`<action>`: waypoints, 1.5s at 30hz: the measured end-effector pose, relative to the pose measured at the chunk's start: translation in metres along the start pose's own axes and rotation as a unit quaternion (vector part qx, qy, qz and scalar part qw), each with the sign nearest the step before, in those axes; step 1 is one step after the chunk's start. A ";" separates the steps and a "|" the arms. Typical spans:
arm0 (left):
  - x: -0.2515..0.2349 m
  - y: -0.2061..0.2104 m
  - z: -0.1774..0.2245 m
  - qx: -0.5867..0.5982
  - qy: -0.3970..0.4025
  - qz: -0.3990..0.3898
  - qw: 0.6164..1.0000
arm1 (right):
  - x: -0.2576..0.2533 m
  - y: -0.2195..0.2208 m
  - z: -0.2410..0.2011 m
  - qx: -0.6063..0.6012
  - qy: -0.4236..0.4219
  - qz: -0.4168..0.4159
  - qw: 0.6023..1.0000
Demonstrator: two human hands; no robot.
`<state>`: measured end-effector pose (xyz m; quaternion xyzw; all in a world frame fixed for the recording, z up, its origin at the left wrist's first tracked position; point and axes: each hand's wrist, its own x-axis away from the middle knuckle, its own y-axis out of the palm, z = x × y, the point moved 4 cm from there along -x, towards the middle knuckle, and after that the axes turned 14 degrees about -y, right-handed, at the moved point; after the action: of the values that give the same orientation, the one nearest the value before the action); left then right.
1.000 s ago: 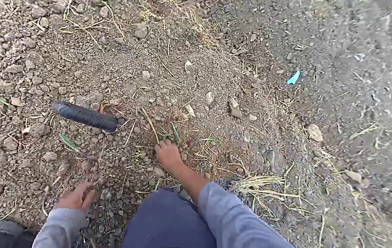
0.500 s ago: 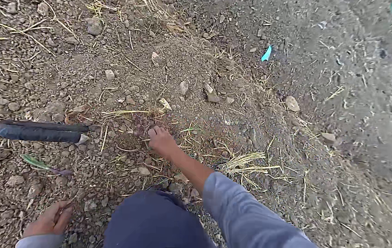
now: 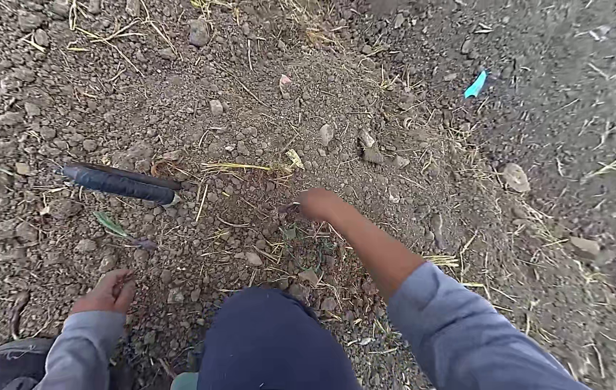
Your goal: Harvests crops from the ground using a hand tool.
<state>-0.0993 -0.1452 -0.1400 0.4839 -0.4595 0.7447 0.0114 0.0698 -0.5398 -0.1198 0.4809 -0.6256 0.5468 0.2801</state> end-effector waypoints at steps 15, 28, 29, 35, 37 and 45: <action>-0.040 -0.006 0.029 -0.162 -0.031 -0.098 0.981 | -0.030 0.031 -0.075 0.101 0.005 -0.147 0.984; -0.060 -0.139 -0.030 -0.088 -0.102 0.054 0.989 | -0.041 -0.074 -0.283 -0.150 -0.311 0.241 0.907; -0.062 -0.151 -0.059 -0.054 -0.117 0.070 0.989 | -0.058 -0.058 -0.283 -0.140 -0.305 0.244 0.910; -0.088 -0.105 -0.177 0.079 -0.197 0.046 0.976 | -0.087 -0.034 -0.299 -0.159 -0.317 0.276 0.894; -0.092 -0.075 -0.168 0.060 -0.228 0.009 0.972 | -0.088 -0.035 -0.297 -0.158 -0.320 0.284 0.890; -0.078 -0.062 -0.138 0.063 -0.284 -0.040 0.956 | -0.091 -0.036 -0.290 -0.176 -0.356 0.332 0.855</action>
<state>-0.1271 0.0195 -0.1705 0.6934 -0.3762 0.6027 -0.1201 0.0860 -0.2342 -0.1132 0.3493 -0.8908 0.2794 -0.0803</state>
